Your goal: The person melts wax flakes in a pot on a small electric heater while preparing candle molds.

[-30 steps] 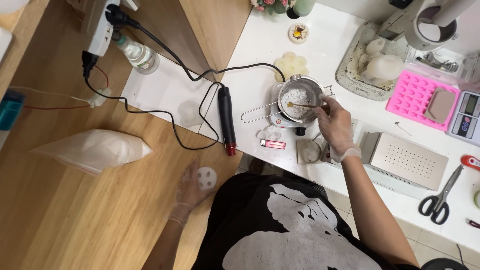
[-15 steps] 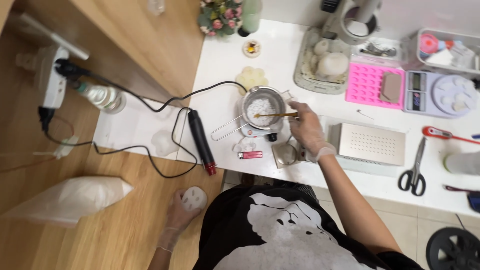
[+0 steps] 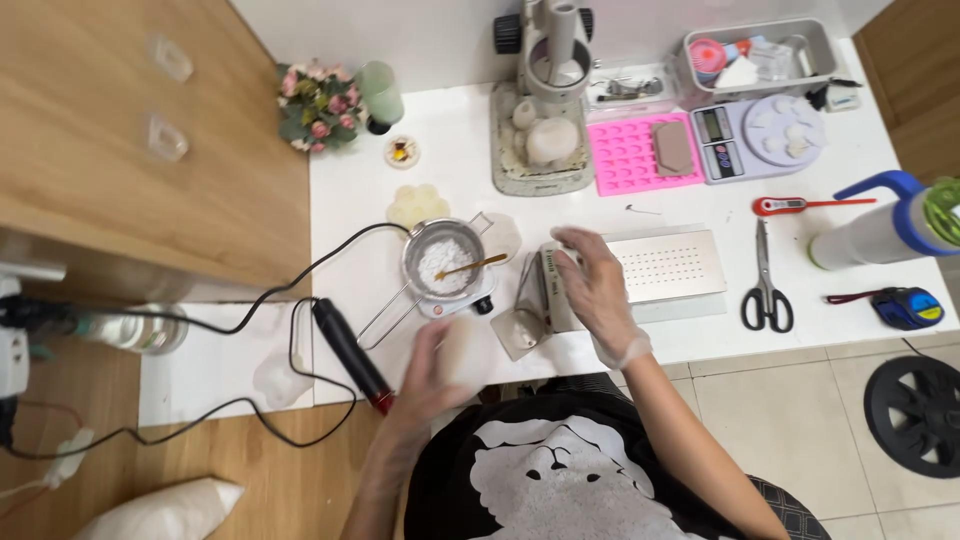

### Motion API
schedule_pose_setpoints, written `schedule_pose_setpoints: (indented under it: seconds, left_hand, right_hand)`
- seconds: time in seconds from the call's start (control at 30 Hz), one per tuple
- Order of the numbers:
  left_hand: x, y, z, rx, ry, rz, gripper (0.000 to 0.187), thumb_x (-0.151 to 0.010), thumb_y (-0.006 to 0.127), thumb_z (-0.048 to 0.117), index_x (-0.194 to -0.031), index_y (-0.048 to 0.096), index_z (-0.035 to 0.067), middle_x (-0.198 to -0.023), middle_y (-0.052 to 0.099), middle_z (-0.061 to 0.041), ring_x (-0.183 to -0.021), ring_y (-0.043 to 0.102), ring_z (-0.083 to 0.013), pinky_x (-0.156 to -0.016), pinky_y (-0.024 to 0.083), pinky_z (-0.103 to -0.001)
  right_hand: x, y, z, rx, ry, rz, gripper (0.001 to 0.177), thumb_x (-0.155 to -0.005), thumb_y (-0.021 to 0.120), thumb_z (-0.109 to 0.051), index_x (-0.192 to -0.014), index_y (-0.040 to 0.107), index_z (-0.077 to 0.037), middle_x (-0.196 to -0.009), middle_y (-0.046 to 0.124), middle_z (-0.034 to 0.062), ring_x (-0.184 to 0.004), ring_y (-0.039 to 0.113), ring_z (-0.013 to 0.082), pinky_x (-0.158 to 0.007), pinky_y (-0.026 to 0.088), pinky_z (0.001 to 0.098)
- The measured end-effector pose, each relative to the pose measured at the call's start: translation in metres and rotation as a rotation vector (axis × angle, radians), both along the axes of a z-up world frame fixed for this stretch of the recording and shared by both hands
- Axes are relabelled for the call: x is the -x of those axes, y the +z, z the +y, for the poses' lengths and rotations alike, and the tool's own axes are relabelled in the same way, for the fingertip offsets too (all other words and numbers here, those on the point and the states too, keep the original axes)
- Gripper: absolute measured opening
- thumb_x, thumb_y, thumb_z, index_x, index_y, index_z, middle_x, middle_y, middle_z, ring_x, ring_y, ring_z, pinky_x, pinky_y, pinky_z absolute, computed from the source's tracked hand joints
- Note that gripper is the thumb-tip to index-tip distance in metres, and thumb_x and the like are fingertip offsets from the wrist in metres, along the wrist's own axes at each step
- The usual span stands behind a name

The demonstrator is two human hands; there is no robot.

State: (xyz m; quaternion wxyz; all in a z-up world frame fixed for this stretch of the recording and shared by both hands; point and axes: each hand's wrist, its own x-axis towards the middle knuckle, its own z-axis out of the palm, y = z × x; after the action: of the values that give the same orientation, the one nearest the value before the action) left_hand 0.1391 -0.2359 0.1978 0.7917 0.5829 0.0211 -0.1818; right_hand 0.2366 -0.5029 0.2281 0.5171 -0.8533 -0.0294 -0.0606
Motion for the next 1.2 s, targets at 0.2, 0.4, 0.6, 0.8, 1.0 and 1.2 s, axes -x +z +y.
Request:
schedule_pose_setpoints:
  seconds: [0.2, 0.4, 0.6, 0.8, 1.0, 1.2]
  left_hand:
    - [-0.099, 0.026, -0.152, -0.503, -0.147, -0.590, 0.094, -0.067, 0.083, 0.034, -0.143, 0.039, 0.001, -0.133, 0.050, -0.020, -0.125, 0.056, -0.0321, -0.106, 0.051, -0.043]
    - [-0.126, -0.010, -0.235, -0.756, -0.164, -0.728, 0.100, -0.062, 0.090, 0.035, -0.140, 0.040, -0.001, -0.127, 0.051, -0.022, -0.117, 0.055, -0.0392, -0.098, 0.048, -0.048]
    - [-0.133, 0.005, -0.254, -0.862, -0.144, -0.656, 0.084, -0.072, 0.089, 0.037, -0.137, 0.053, -0.001, -0.113, 0.063, -0.020, -0.106, 0.059, -0.0385, -0.094, 0.044, -0.051]
    - [-0.144, -0.015, -0.257, -0.701, -0.062, -0.400, 0.028, -0.093, 0.067, 0.018, -0.116, 0.075, 0.004, -0.100, 0.073, -0.014, -0.087, 0.071, -0.0235, -0.080, 0.056, -0.035]
    - [-0.065, -0.010, -0.199, -0.748, 0.343, -0.293, 0.023, -0.096, 0.062, 0.010, -0.111, 0.074, -0.002, -0.107, 0.076, -0.014, -0.101, 0.070, -0.0212, -0.090, 0.053, -0.032]
    - [0.100, -0.078, -0.127, -0.846, 0.529, 0.453, 0.030, -0.098, 0.060, 0.019, -0.116, 0.074, 0.000, -0.098, 0.078, -0.012, -0.091, 0.074, -0.0200, -0.081, 0.055, -0.033]
  right_hand:
    - [0.032, 0.046, -0.071, -0.533, -0.103, 0.348, 0.041, -0.102, 0.054, -0.031, -0.129, 0.066, -0.001, -0.116, 0.072, 0.0053, -0.109, 0.063, 0.0127, -0.100, 0.048, 0.0288]
    - [0.018, -0.008, -0.168, -0.339, -0.231, 0.444, 0.039, -0.096, 0.065, -0.025, -0.127, 0.071, -0.001, -0.110, 0.071, 0.0063, -0.094, 0.064, 0.0162, -0.086, 0.053, 0.0295]
    - [-0.005, -0.009, -0.183, 0.036, -0.133, 0.478, 0.041, -0.084, 0.078, -0.014, -0.121, 0.069, 0.000, -0.108, 0.069, 0.0064, -0.090, 0.070, 0.0153, -0.078, 0.060, 0.0293]
    - [-0.017, -0.014, -0.208, -0.199, 0.046, 0.672, 0.038, -0.093, 0.067, -0.016, -0.128, 0.067, -0.003, -0.105, 0.072, 0.0085, -0.094, 0.066, 0.0161, -0.085, 0.056, 0.0302]
    - [0.037, 0.006, -0.276, 0.038, -0.112, 0.698, 0.034, -0.098, 0.061, -0.023, -0.125, 0.072, -0.005, -0.099, 0.075, 0.0121, -0.090, 0.065, 0.0214, -0.083, 0.054, 0.0352]
    - [0.247, -0.228, -0.452, 0.348, -0.105, 0.862, 0.034, -0.094, 0.063, -0.022, -0.122, 0.072, -0.006, -0.106, 0.076, 0.0088, -0.098, 0.073, 0.0197, -0.086, 0.056, 0.0309]
